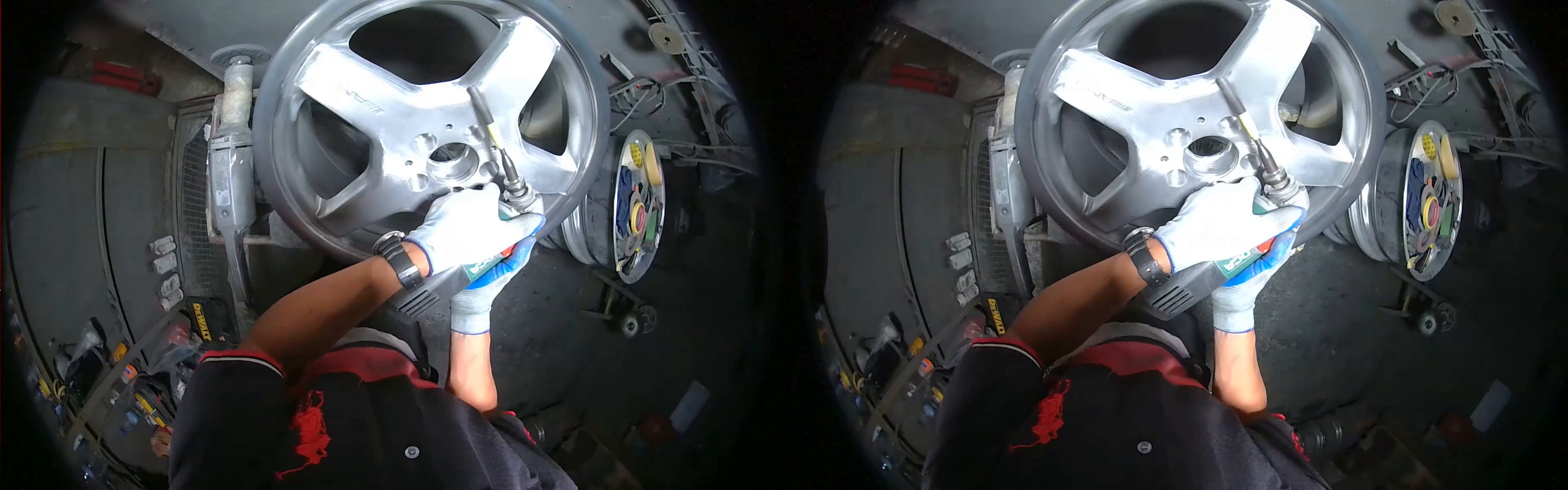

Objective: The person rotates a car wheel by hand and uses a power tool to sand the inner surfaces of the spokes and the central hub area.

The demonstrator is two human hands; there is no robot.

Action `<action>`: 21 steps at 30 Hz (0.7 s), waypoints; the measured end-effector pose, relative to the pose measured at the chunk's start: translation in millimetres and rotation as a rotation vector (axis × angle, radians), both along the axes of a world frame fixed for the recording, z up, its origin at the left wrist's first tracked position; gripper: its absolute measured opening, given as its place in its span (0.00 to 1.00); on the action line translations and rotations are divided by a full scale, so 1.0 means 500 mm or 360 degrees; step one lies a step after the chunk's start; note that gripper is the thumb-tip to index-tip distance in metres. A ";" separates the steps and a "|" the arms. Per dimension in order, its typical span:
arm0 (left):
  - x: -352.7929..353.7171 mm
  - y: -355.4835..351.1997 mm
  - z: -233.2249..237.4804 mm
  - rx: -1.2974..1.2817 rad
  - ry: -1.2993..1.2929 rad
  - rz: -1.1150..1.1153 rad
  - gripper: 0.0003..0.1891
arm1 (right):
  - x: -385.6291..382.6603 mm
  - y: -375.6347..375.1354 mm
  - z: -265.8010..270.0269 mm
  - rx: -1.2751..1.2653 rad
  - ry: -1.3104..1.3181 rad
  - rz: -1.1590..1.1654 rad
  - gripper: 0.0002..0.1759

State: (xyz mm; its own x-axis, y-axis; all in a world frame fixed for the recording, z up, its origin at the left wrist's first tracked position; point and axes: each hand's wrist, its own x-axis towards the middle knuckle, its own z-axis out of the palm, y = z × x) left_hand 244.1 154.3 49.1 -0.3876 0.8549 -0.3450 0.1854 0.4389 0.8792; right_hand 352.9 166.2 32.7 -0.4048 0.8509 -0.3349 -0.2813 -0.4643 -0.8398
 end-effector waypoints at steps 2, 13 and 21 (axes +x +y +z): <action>-0.003 -0.011 0.002 -0.0053 -0.0008 -0.0011 0.41 | 0.003 -0.004 -0.013 0.0181 -0.0161 0.0074 0.32; -0.032 -0.111 0.018 -0.0354 -0.0094 0.0100 0.39 | -0.018 -0.094 -0.042 -0.0132 0.0037 0.0084 0.27; -0.020 -0.088 0.013 -0.0371 0.0040 -0.0029 0.40 | -0.021 -0.086 -0.031 -0.0065 -0.0031 0.0042 0.27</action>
State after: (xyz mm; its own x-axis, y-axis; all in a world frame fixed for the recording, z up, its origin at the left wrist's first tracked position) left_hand 234.2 110.4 55.7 -0.3837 0.7600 -0.5245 0.2155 0.6260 0.7494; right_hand 342.5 123.0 17.3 -0.4201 0.8253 -0.3774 -0.2520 -0.5056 -0.8252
